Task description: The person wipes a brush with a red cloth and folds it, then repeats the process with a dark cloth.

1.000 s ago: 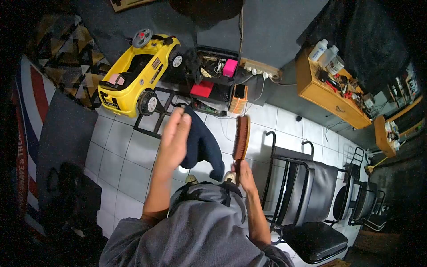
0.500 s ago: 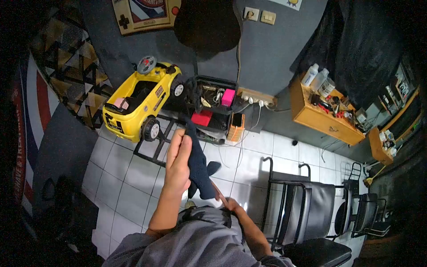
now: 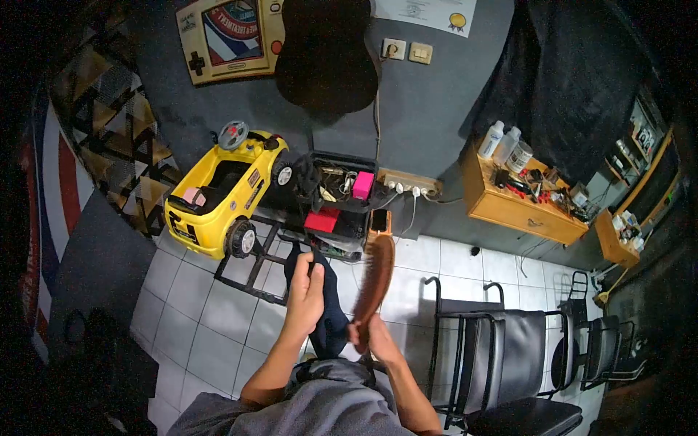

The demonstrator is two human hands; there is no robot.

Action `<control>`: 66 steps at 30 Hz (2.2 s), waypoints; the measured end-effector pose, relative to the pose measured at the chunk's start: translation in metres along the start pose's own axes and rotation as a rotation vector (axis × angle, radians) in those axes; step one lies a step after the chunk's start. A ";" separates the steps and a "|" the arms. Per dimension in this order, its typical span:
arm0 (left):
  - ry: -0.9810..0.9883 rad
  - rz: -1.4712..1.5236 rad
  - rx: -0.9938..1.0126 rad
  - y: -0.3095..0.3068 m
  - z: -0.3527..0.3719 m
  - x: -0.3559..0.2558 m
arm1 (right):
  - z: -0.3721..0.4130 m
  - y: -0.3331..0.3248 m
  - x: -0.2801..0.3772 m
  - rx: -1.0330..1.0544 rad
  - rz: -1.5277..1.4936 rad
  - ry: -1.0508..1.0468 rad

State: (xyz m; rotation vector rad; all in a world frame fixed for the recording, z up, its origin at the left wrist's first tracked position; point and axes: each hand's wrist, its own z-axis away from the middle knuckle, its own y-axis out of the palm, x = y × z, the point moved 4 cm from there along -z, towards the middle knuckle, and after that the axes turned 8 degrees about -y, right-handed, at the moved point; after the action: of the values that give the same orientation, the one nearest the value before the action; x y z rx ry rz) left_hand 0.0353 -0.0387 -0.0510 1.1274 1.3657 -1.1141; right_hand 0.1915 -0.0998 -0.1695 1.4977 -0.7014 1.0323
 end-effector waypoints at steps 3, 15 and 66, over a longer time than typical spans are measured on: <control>0.095 -0.050 -0.003 0.011 0.000 -0.014 | -0.007 0.045 0.049 0.194 0.491 -0.251; 0.000 0.436 0.117 0.000 0.003 -0.058 | 0.086 -0.232 -0.277 0.276 1.350 0.614; 0.442 -0.295 -0.395 0.004 0.005 -0.062 | 0.024 -0.186 -0.228 0.220 1.202 0.505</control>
State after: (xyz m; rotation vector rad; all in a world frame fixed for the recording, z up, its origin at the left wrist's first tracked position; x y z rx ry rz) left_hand 0.0438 -0.0474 0.0098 0.9273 2.0475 -0.7612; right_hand 0.2587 -0.1135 -0.4570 0.8104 -1.1536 2.3405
